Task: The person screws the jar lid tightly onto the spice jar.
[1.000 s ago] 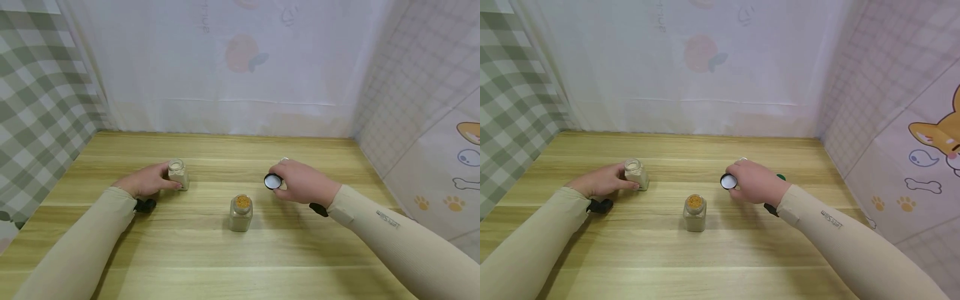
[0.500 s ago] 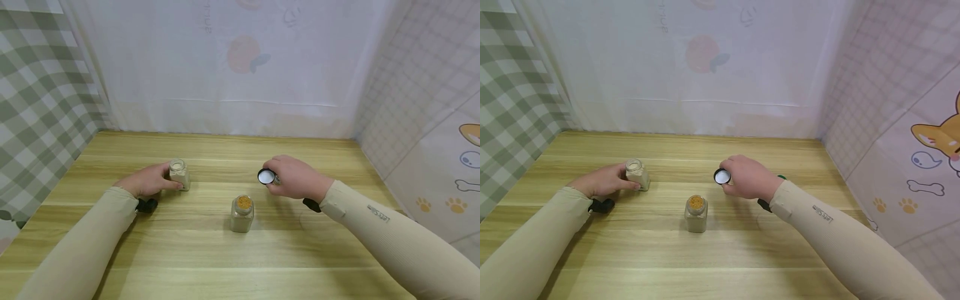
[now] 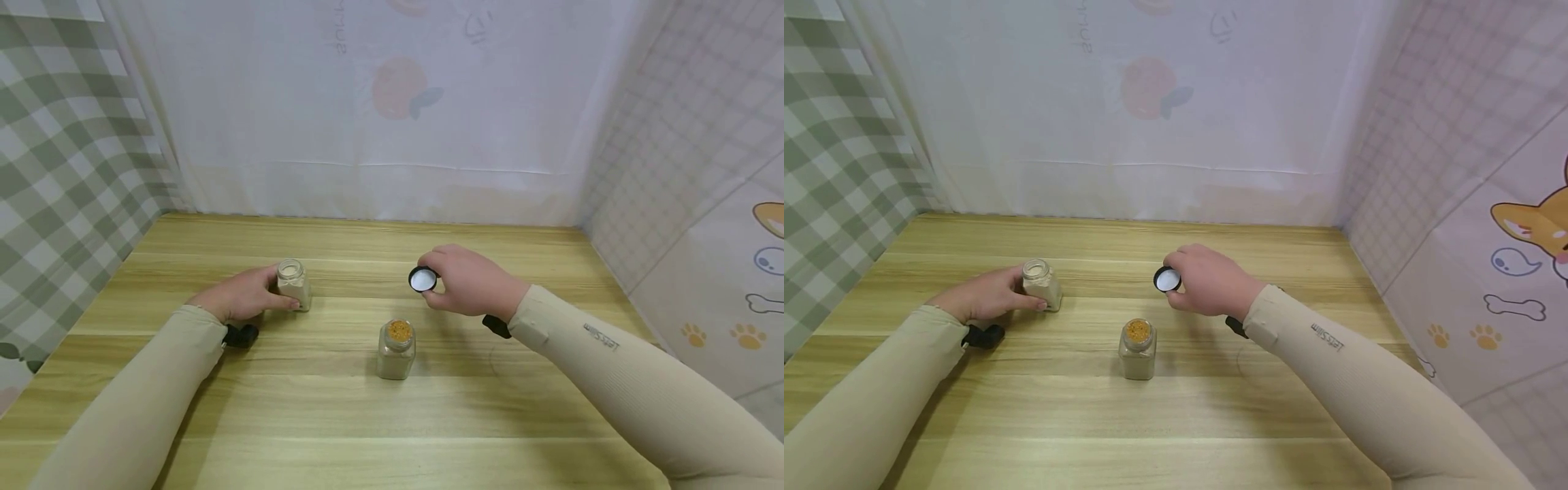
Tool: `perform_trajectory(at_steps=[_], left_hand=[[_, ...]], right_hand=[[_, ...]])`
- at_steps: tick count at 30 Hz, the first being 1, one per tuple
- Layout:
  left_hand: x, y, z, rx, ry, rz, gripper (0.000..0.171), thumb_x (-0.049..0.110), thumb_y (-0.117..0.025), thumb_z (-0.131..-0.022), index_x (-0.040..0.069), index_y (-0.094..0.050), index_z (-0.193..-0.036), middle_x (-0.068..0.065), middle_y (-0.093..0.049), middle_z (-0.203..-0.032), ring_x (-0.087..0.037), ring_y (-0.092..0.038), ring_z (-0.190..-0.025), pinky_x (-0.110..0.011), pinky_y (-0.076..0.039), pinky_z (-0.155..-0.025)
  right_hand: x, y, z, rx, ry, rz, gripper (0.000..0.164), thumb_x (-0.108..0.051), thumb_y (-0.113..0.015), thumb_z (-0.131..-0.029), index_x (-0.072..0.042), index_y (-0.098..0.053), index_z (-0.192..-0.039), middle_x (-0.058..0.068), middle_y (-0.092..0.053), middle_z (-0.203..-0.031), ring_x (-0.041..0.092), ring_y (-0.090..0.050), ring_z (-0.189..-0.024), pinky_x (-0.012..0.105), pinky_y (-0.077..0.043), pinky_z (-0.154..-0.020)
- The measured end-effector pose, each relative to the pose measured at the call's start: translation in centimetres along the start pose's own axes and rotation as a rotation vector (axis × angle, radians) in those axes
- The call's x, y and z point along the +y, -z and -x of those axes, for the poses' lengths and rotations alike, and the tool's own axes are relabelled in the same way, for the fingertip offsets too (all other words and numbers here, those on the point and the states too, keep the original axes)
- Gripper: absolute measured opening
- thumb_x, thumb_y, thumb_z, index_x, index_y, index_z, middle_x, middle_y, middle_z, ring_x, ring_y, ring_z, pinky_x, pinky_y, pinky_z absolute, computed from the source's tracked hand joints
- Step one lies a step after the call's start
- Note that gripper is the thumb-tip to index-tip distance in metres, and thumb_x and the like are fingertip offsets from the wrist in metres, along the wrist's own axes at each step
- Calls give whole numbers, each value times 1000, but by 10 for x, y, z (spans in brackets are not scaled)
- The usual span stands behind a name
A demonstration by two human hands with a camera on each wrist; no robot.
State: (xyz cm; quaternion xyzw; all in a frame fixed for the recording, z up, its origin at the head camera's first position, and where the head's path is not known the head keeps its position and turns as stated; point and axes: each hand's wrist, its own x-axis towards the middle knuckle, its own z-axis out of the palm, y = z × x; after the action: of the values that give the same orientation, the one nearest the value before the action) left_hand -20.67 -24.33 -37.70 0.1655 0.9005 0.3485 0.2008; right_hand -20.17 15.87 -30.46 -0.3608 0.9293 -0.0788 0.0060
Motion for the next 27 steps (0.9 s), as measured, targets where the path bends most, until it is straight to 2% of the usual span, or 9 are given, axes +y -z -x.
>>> perform_trajectory(at_steps=[15,27], left_hand=[[-1,-2,-1,7,-17,12,58,39,-78,-96,11,-54,-142,-11,-68,-132,-28,-60,-123,-48,-45,-107],[-3,-2,-2,11,5,-1,58,40,-78,-96,13,-54,-142,-10,-68,-132,-29,-60,-124,-49,-45,-109]], right_hand=[[-15,4,-28,12,26,-15,23,-22,-74,-93,-8,-69,-111,2,-66,-102,20,-61,-92,36,-53,-88],[-29,6,-52,2,52,9,25,-24,-72,-95,-7,-69,-113,3,-68,-106,23,-60,-98,38,-52,-92]])
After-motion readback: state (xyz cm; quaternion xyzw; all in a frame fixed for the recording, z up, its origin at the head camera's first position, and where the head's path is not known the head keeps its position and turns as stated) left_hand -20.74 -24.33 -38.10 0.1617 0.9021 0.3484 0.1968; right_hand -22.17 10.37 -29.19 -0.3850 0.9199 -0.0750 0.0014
